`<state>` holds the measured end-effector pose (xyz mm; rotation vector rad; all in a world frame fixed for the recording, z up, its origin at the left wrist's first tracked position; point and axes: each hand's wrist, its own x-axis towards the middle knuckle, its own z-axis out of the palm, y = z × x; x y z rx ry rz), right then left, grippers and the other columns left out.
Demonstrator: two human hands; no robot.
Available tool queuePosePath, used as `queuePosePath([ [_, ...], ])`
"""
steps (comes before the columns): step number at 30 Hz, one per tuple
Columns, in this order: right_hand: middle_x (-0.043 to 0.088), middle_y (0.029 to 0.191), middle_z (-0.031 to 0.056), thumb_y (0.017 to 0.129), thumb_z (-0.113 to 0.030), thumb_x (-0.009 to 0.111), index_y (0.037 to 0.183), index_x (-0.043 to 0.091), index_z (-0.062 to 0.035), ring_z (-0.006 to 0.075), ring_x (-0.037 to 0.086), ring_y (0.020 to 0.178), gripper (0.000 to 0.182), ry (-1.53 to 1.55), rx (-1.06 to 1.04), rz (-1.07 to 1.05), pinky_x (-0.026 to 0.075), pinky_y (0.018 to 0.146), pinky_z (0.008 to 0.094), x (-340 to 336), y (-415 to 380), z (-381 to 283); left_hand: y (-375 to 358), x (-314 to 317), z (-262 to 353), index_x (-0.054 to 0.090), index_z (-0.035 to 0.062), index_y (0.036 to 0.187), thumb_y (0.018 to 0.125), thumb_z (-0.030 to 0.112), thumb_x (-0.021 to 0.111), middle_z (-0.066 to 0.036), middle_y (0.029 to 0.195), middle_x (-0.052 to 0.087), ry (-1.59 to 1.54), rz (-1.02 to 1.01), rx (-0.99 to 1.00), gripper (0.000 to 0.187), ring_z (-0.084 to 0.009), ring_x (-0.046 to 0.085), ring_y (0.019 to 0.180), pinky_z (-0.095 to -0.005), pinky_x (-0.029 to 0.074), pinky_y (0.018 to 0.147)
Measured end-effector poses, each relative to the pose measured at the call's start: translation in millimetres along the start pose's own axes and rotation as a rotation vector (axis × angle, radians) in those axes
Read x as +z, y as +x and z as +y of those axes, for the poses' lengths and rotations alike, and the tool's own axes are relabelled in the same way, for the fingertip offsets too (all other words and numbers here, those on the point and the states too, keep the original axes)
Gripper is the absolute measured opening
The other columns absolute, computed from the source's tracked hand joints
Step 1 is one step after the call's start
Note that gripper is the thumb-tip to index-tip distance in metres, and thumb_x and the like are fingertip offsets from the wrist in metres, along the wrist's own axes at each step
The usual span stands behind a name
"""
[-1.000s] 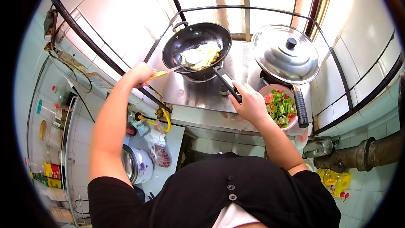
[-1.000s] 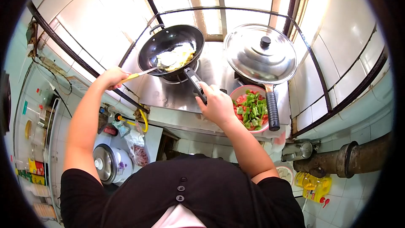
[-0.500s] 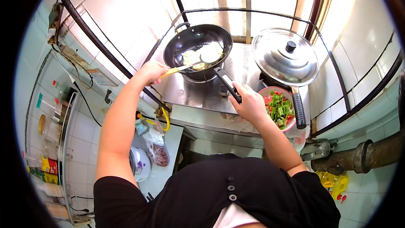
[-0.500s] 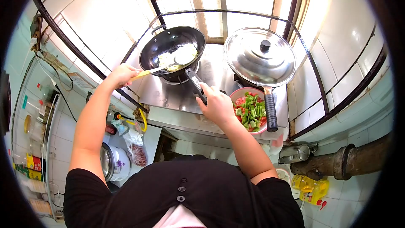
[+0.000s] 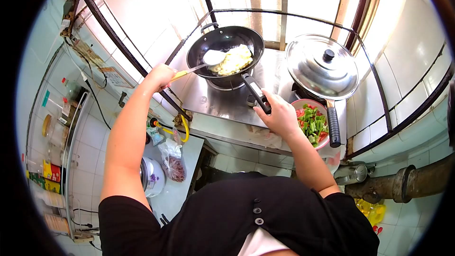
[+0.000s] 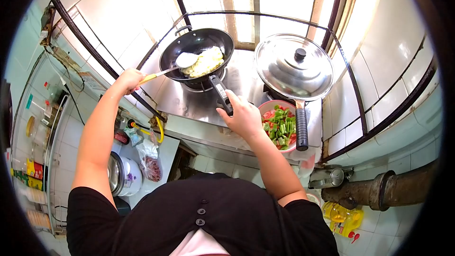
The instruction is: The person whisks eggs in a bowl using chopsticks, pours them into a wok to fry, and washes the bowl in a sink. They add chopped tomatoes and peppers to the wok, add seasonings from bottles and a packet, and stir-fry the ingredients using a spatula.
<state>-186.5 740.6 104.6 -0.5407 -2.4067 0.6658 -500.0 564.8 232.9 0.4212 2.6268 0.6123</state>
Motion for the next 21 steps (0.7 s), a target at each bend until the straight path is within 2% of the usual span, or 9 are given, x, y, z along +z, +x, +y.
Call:
queuePosePath([
  [3,0.064,0.097,0.0157,0.084,-0.039,0.066,0.130,0.052,-0.0071,0.0322,0.065,0.085,0.057,-0.001,-0.037,0.018,0.053,0.075,0.0402,3.3,0.4,4.9,1.8,2.8,-0.6,0.069,0.0115,0.096,0.095,0.030,0.056,-0.001,0.055,0.050,0.069,-0.020,-0.099,0.022,-0.0072,0.037,0.036,-0.0237,0.028,0.034],
  [6,0.064,0.099,0.0154,0.084,-0.038,0.067,0.130,0.051,-0.0077,0.0317,0.065,0.086,0.058,0.039,-0.003,-0.022,0.053,0.075,0.0400,3.7,0.7,4.9,6.5,5.9,12.1,0.069,0.0120,0.096,0.095,0.031,0.056,-0.001,0.055,0.049,0.152,-0.041,-0.061,0.023,-0.0071,0.037,0.038,-0.0239,0.028,0.035],
  [9,0.064,0.098,0.0150,0.084,-0.038,0.067,0.131,0.050,-0.0078,0.0314,0.065,0.086,0.059,0.045,-0.035,0.020,0.053,0.075,0.0400,3.8,-0.7,6.1,1.4,-5.2,26.8,0.063,0.0053,0.079,0.094,0.030,0.056,-0.003,0.055,0.048,0.140,-0.017,0.089,0.029,-0.0109,0.041,0.038,-0.0273,0.034,0.036],
  [11,0.064,0.099,0.0151,0.084,-0.037,0.067,0.133,0.047,-0.0076,0.0316,0.065,0.086,0.061,0.065,-0.031,0.027,0.053,0.074,0.0399,3.9,-2.5,6.7,0.6,0.5,28.7,0.068,0.0125,0.095,0.094,0.029,0.057,-0.001,0.056,0.049,0.024,-0.054,0.065,0.020,-0.0087,0.041,0.040,-0.0248,0.033,0.037],
  [13,0.064,0.099,0.0155,0.084,-0.036,0.067,0.135,0.045,-0.0068,0.0318,0.065,0.087,0.063,0.091,-0.035,0.044,0.053,0.075,0.0396,5.0,-3.2,6.6,-12.8,15.0,40.3,0.069,0.0199,0.115,0.095,0.030,0.056,0.000,0.056,0.047,-0.067,-0.062,0.040,0.026,-0.0067,0.037,0.041,-0.0223,0.029,0.037],
  [17,0.063,0.103,0.0158,0.083,-0.033,0.069,0.140,0.037,-0.0044,0.0318,0.064,0.087,0.071,0.088,-0.041,0.084,0.053,0.075,0.0397,3.3,-14.2,5.4,-4.1,33.0,38.8,0.070,0.0189,0.112,0.094,0.029,0.057,0.002,0.055,0.047,0.047,-0.089,0.037,0.024,-0.0058,0.039,0.040,-0.0220,0.033,0.038],
  [18,0.063,0.104,0.0158,0.083,-0.032,0.069,0.141,0.035,-0.0039,0.0318,0.064,0.087,0.073,0.085,-0.047,0.099,0.053,0.075,0.0400,2.4,-18.4,6.9,-7.0,24.7,41.8,0.070,0.0158,0.110,0.094,0.028,0.057,0.001,0.055,0.047,0.142,-0.066,0.032,0.025,-0.0078,0.043,0.041,-0.0246,0.037,0.038],
  [19,0.063,0.105,0.0158,0.083,-0.032,0.069,0.142,0.033,-0.0033,0.0317,0.064,0.086,0.075,0.081,-0.055,0.118,0.053,0.074,0.0402,-0.1,-22.1,7.6,-13.2,16.6,42.0,0.070,0.0147,0.110,0.093,0.028,0.058,0.000,0.054,0.049,0.203,-0.008,0.140,0.025,-0.0100,0.045,0.040,-0.0268,0.039,0.039],
  [21,0.062,0.104,0.0133,0.082,-0.029,0.070,0.144,0.031,-0.0038,0.0247,0.063,0.075,0.077,0.109,0.019,0.080,0.052,0.069,0.0364,-9.4,-32.3,5.7,-20.9,2.0,32.4,0.070,0.0124,0.109,0.092,0.027,0.058,-0.003,0.054,0.051,0.322,0.114,0.355,0.025,-0.0146,0.048,0.038,-0.0313,0.043,0.042],
])
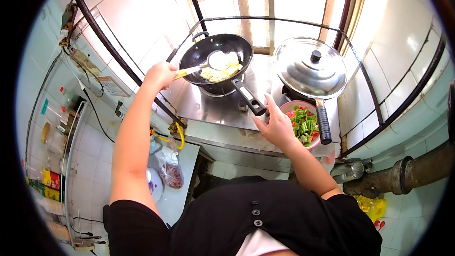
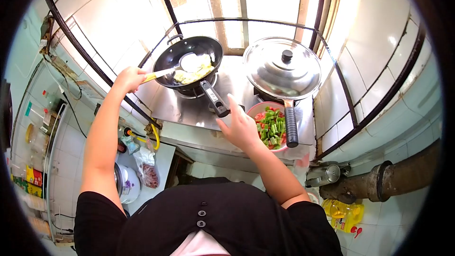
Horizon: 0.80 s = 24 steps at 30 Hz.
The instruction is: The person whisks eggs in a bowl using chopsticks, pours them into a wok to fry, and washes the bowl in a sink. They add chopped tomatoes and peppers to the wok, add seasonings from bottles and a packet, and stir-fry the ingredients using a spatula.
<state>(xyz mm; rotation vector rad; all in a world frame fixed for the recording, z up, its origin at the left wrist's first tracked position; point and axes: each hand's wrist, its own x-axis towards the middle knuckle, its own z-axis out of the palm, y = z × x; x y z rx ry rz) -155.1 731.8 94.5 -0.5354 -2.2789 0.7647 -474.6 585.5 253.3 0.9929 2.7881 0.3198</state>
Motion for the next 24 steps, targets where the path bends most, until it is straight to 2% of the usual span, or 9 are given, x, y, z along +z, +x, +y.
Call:
queuePosePath([
  [1,0.062,0.102,0.0124,0.081,-0.026,0.071,0.144,0.031,-0.0040,0.0218,0.061,0.071,0.078,0.029,0.042,-0.009,0.051,0.067,0.0345,-4.4,-6.1,-2.4,-2.9,5.1,-8.5,0.067,0.0100,0.111,0.091,0.022,0.058,-0.008,0.059,0.056,0.213,0.206,0.183,0.026,-0.0227,0.057,0.046,-0.0383,0.049,0.050],
  [4,0.062,0.099,0.0085,0.083,-0.020,0.071,0.142,0.033,-0.0030,0.0135,0.059,0.067,0.072,0.232,0.150,0.018,0.050,0.064,0.0293,-5.5,-31.1,-1.3,-22.8,34.6,-16.5,0.065,0.0084,0.105,0.093,0.025,0.054,-0.015,0.078,0.061,0.534,0.474,0.350,0.023,-0.0305,0.066,0.075,-0.0431,0.054,0.063],
  [6,0.062,0.099,0.0076,0.085,-0.020,0.069,0.140,0.037,-0.0016,0.0129,0.060,0.067,0.066,0.480,0.256,0.029,0.051,0.064,0.0293,1.9,-52.5,5.2,-28.5,64.5,-20.5,0.062,0.0074,0.112,0.096,0.019,0.048,-0.014,0.087,0.057,0.565,0.654,0.468,0.024,-0.0315,0.063,0.076,-0.0419,0.054,0.063],
  [7,0.063,0.097,0.0057,0.091,-0.020,0.063,0.131,0.047,-0.0019,0.0106,0.060,0.071,0.046,0.672,0.305,0.084,0.050,0.063,0.0267,16.0,-67.7,16.6,-29.6,77.6,-22.5,0.063,0.0085,0.111,0.096,0.017,0.047,-0.015,0.093,0.054,0.520,0.665,0.460,0.023,-0.0326,0.061,0.076,-0.0413,0.054,0.063],
  [11,0.064,0.096,0.0058,0.097,-0.025,0.055,0.107,0.059,-0.0041,0.0126,0.062,0.078,0.024,1.066,0.791,0.070,0.051,0.065,0.0254,20.3,-124.8,37.9,-37.2,108.4,-25.2,0.062,0.0107,0.117,0.097,0.015,0.045,-0.015,0.095,0.055,0.480,0.606,0.427,0.027,-0.0333,0.060,0.082,-0.0432,0.054,0.068],
  [14,0.063,0.104,0.0138,0.097,-0.027,0.052,0.114,0.052,-0.0001,0.0249,0.063,0.091,0.032,1.379,1.167,0.301,0.054,0.077,0.0363,26.3,-151.0,64.8,-38.5,115.9,-24.9,0.059,0.0136,0.125,0.095,0.014,0.045,-0.016,0.095,0.055,0.405,0.440,0.404,0.032,-0.0362,0.060,0.083,-0.0485,0.052,0.072],
  [17,0.060,0.110,0.0179,0.094,-0.017,0.048,0.120,0.046,0.0012,0.0309,0.060,0.101,0.032,1.465,1.245,0.507,0.052,0.087,0.0425,31.7,-148.5,86.5,-34.0,122.0,-25.2,0.057,0.0165,0.130,0.092,0.008,0.044,-0.017,0.095,0.056,0.352,0.374,0.387,0.041,-0.0368,0.061,0.085,-0.0477,0.052,0.074],
  [23,0.058,0.116,0.0212,0.082,0.000,0.040,0.120,0.045,0.0071,0.0337,0.061,0.103,0.040,1.569,0.895,0.631,0.049,0.096,0.0477,24.3,-124.1,92.4,-24.7,133.2,-33.8,0.055,0.0153,0.132,0.090,0.007,0.046,-0.019,0.096,0.057,0.354,0.348,0.398,0.043,-0.0372,0.062,0.086,-0.0482,0.052,0.076],
  [24,0.058,0.116,0.0214,0.082,0.001,0.039,0.121,0.044,0.0077,0.0336,0.061,0.103,0.041,1.530,0.919,0.650,0.050,0.096,0.0477,25.0,-122.2,91.4,-24.6,132.8,-34.1,0.054,0.0153,0.133,0.090,0.008,0.047,-0.019,0.097,0.057,0.343,0.332,0.395,0.044,-0.0373,0.062,0.086,-0.0482,0.052,0.077],
])
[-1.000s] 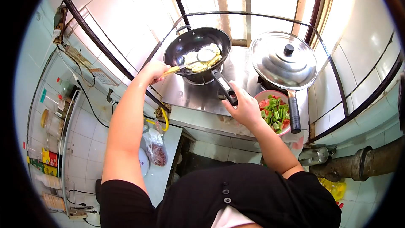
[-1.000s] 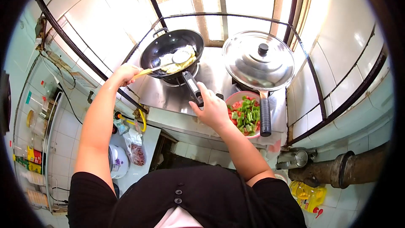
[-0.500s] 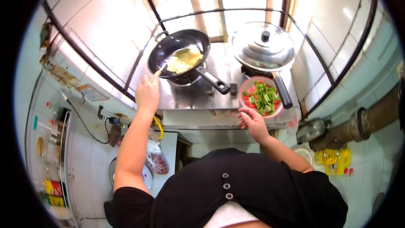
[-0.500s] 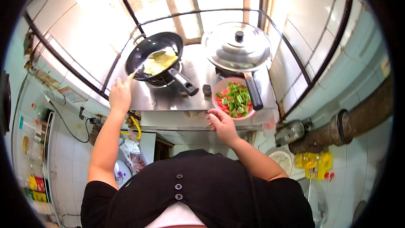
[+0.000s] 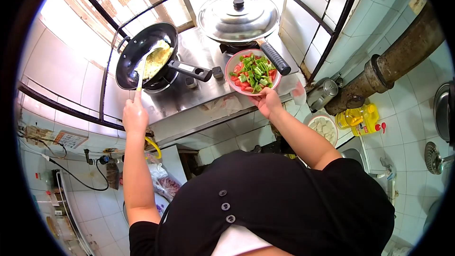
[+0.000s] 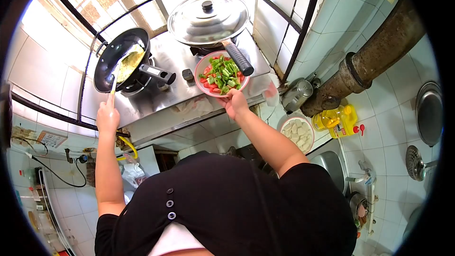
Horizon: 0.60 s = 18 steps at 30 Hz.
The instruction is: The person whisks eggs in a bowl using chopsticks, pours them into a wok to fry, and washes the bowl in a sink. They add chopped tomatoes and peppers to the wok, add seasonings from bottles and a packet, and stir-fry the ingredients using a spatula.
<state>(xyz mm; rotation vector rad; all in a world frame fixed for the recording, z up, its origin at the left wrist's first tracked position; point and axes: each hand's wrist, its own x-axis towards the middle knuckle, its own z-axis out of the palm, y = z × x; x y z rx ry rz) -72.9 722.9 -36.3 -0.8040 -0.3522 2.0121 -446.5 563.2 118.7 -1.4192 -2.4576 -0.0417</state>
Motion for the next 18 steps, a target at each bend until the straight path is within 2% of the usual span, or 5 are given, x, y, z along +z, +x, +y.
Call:
queuePosePath([
  [2,0.058,0.116,0.0217,0.081,0.002,0.039,0.123,0.042,0.0088,0.0336,0.062,0.104,0.043,-0.051,-0.024,0.065,0.051,0.096,0.0477,4.1,1.2,2.2,-0.2,-1.9,1.2,0.051,0.0151,0.135,0.090,0.009,0.049,-0.019,0.097,0.057,-0.025,-0.027,-0.006,0.045,-0.0376,0.063,0.085,-0.0482,0.051,0.077],
  [5,0.058,0.115,0.0215,0.079,0.005,0.038,0.125,0.040,0.0065,0.0324,0.064,0.100,0.046,-0.080,-0.083,0.054,0.055,0.089,0.0455,1.7,1.3,3.7,-3.5,-3.7,4.1,0.048,0.0155,0.138,0.088,0.013,0.057,-0.018,0.097,0.057,-0.081,-0.033,-0.006,0.051,-0.0383,0.063,0.086,-0.0480,0.051,0.076],
  [8,0.056,0.117,0.0236,0.078,0.004,0.038,0.127,0.038,0.0075,0.0336,0.065,0.099,0.049,-0.111,-0.049,0.042,0.057,0.085,0.0453,5.1,-30.4,-2.8,-5.3,-6.7,4.6,0.045,0.0151,0.139,0.085,0.017,0.064,-0.018,0.098,0.057,-0.127,-0.034,-0.002,0.057,-0.0388,0.062,0.087,-0.0482,0.051,0.075],
  [14,0.052,0.129,0.0235,0.075,0.002,0.039,0.137,0.030,0.0062,0.0351,0.061,0.108,0.063,-0.185,0.048,0.053,0.056,0.087,0.0480,-1.6,-115.4,-5.5,-7.7,-6.5,-3.8,0.046,0.0136,0.137,0.085,0.019,0.065,-0.020,0.096,0.057,-0.238,0.004,0.035,0.056,-0.0394,0.062,0.087,-0.0481,0.051,0.075],
  [18,0.052,0.129,0.0227,0.074,0.001,0.040,0.137,0.033,0.0043,0.0362,0.060,0.111,0.064,-0.269,0.099,0.061,0.054,0.089,0.0491,24.4,-175.4,-16.3,-4.0,-3.9,-10.3,0.048,0.0093,0.135,0.084,0.015,0.062,-0.022,0.097,0.058,-0.334,0.010,0.025,0.054,-0.0404,0.062,0.086,-0.0482,0.051,0.076],
])
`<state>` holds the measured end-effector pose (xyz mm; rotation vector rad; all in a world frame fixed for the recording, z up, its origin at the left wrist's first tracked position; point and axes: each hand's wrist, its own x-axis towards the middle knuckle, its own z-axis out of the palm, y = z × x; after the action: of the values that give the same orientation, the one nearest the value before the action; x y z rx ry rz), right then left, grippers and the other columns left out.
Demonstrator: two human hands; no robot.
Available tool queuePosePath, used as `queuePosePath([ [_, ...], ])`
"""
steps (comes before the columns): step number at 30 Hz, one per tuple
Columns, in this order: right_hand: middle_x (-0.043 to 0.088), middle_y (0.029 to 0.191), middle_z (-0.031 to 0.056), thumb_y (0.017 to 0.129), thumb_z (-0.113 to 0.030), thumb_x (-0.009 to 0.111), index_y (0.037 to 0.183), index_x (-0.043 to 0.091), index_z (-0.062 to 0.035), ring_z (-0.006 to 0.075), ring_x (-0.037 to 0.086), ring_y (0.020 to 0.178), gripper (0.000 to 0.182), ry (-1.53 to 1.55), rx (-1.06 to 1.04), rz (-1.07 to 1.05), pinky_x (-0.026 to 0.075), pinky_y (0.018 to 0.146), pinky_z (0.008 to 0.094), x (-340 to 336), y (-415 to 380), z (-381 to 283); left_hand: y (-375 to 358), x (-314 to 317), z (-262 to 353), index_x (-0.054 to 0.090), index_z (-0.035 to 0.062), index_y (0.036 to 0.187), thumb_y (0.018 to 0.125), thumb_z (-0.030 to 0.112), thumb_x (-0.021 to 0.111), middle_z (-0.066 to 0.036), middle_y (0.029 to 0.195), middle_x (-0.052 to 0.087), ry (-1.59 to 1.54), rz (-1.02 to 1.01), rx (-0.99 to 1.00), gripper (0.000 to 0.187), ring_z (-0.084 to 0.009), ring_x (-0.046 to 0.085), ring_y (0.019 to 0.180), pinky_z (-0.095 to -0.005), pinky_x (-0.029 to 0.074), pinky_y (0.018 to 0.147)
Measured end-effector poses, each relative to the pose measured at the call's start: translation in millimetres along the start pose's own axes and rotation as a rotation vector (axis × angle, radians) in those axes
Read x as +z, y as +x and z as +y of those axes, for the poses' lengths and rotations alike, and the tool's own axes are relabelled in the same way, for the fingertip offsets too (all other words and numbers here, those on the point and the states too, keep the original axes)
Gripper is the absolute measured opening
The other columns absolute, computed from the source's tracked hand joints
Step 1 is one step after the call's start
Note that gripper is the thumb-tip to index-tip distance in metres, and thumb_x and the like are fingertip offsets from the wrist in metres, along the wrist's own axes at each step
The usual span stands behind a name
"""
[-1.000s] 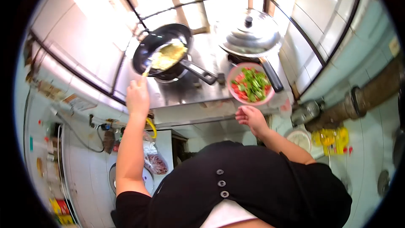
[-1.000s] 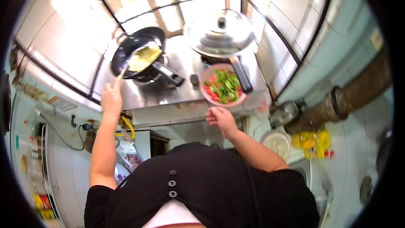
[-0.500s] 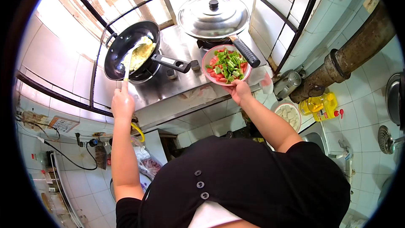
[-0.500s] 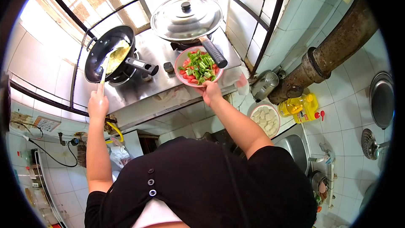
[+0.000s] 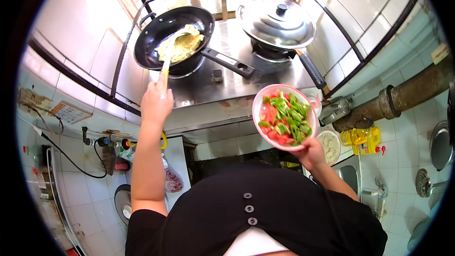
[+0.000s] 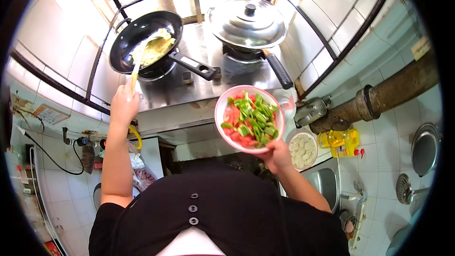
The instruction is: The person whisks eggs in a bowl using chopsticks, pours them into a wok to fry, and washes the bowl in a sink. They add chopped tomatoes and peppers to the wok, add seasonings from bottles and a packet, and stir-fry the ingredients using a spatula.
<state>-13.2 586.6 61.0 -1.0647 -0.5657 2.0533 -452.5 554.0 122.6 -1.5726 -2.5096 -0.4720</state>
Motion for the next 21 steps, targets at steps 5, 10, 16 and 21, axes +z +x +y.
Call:
queuePosePath([
  [5,0.047,0.136,0.0204,0.076,0.000,0.041,0.141,0.031,0.0030,0.0343,0.052,0.122,0.066,-0.002,-0.087,-0.140,0.043,0.104,0.0481,26.4,-41.6,-16.9,3.4,7.2,-6.3,0.047,0.0034,0.135,0.084,0.008,0.053,-0.025,0.097,0.058,-0.065,-0.022,0.015,0.052,-0.0424,0.062,0.085,-0.0492,0.051,0.078],
  [10,0.050,0.133,0.0215,0.073,-0.001,0.044,0.137,0.037,0.0055,0.0349,0.057,0.115,0.064,-0.103,-0.121,-0.263,0.049,0.098,0.0480,101.0,-59.3,-71.4,6.5,8.3,-12.5,0.047,0.0024,0.135,0.084,0.002,0.046,-0.025,0.097,0.058,-0.045,0.019,-0.036,0.051,-0.0420,0.063,0.084,-0.0480,0.052,0.076],
  [16,0.054,0.120,0.0313,0.079,0.000,0.040,0.129,0.036,0.0114,0.0360,0.064,0.104,0.052,-0.386,-0.106,-0.520,0.057,0.089,0.0449,205.2,39.3,-142.0,-23.3,-40.0,-17.4,0.049,0.0038,0.133,0.082,0.004,0.055,-0.022,0.099,0.058,-0.124,0.053,-0.103,0.051,-0.0397,0.063,0.084,-0.0459,0.052,0.074],
  [21,0.064,0.106,0.0240,0.086,-0.008,0.038,0.118,0.046,0.0096,0.0325,0.070,0.085,0.037,-0.764,-0.183,-0.445,0.061,0.080,0.0427,295.8,161.0,-140.3,-58.4,-91.9,-12.4,0.050,0.0034,0.131,0.084,0.004,0.056,-0.017,0.101,0.058,-0.121,0.095,-0.172,0.047,-0.0377,0.062,0.086,-0.0467,0.050,0.074],
])
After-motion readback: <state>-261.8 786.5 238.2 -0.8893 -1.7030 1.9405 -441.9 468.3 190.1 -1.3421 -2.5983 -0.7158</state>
